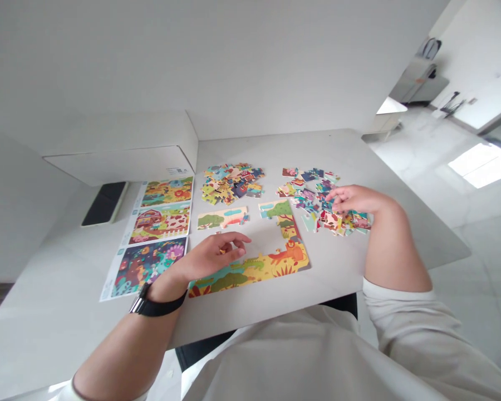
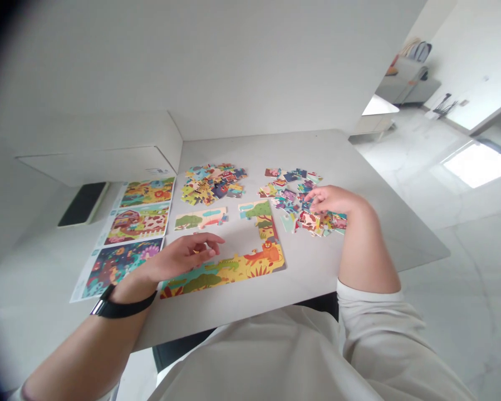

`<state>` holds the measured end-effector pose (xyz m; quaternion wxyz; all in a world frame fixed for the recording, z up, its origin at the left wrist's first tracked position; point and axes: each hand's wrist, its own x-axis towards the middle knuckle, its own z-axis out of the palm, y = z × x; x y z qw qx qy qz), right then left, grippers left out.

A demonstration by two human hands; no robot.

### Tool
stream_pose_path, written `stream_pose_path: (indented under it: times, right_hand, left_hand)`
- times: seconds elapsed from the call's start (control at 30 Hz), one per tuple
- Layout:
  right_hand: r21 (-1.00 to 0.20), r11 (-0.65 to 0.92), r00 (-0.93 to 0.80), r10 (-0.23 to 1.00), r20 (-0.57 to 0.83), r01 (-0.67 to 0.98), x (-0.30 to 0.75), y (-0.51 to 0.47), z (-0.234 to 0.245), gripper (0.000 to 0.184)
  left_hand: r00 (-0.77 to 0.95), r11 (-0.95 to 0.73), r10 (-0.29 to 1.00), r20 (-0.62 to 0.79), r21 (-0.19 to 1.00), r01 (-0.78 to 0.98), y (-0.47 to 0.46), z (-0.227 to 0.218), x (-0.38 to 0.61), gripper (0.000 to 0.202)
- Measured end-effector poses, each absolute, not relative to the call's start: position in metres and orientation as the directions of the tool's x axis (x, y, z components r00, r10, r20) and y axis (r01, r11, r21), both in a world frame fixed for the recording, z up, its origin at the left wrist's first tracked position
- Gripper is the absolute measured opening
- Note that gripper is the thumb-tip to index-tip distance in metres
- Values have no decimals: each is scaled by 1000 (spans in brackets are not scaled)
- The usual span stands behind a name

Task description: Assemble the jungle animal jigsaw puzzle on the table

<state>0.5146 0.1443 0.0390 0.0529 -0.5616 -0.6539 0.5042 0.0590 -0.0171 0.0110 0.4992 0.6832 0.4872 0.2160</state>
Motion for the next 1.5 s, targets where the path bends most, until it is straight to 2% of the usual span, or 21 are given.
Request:
stream_pose_path:
  times: [0.1,0.2,0.27,0.33,0.47,0.57,0.8,0.93,1.03,1.13,1.23,1.3,1.5]
  right_hand:
    - [-677,-101,-352,793,-497,729,513,144,40,46]
    - [-614,-60,-186,926,-329,787,517,149,37,43]
    - [-539,-83,-17,984,-178,839,523,154,32,41]
    - [-439,-139,108,990,-93,888,530,159,27,41]
    - [-258,-214,200,976,-80,942,540,169,17,45]
    - [-204,-228,213,973,-92,952,543,173,12,51]
    - [-163,-263,236,957,-168,951,547,176,5,64]
    - [-212,-251,209,957,-199,945,551,176,5,56]
    - [-284,-230,188,968,-167,931,549,176,4,52]
    - [-321,-90,80,996,-45,943,535,175,1,52]
    - [-263,146,-136,989,55,954,514,176,-6,44]
    - [-217,194,-190,981,41,957,502,177,-10,43]
    - [-116,-37,37,999,-3,993,497,177,-10,48]
  left_hand:
    - [419,-16,885,-202,886,463,-17,10,59,44]
    - [416,-12,887,-202,889,458,-17,9,58,43]
    - [410,-14,890,-200,886,463,-16,9,58,44]
    - [401,-12,893,-206,878,479,-16,10,58,46]
    - [402,-7,888,-222,869,495,-16,9,57,51]
    - [406,-3,884,-231,866,499,-16,7,56,54]
    - [387,21,887,-253,858,513,-16,7,56,57]
    - [391,30,881,-268,855,518,-15,7,56,57]
    - [382,47,881,-280,854,518,-15,8,57,57]
    - [365,85,880,-304,856,509,-16,9,57,59]
    - [359,115,875,-324,860,497,-16,9,58,61]
    - [361,124,872,-332,861,493,-16,8,57,63]
    - [368,117,869,-330,860,496,-16,8,57,61]
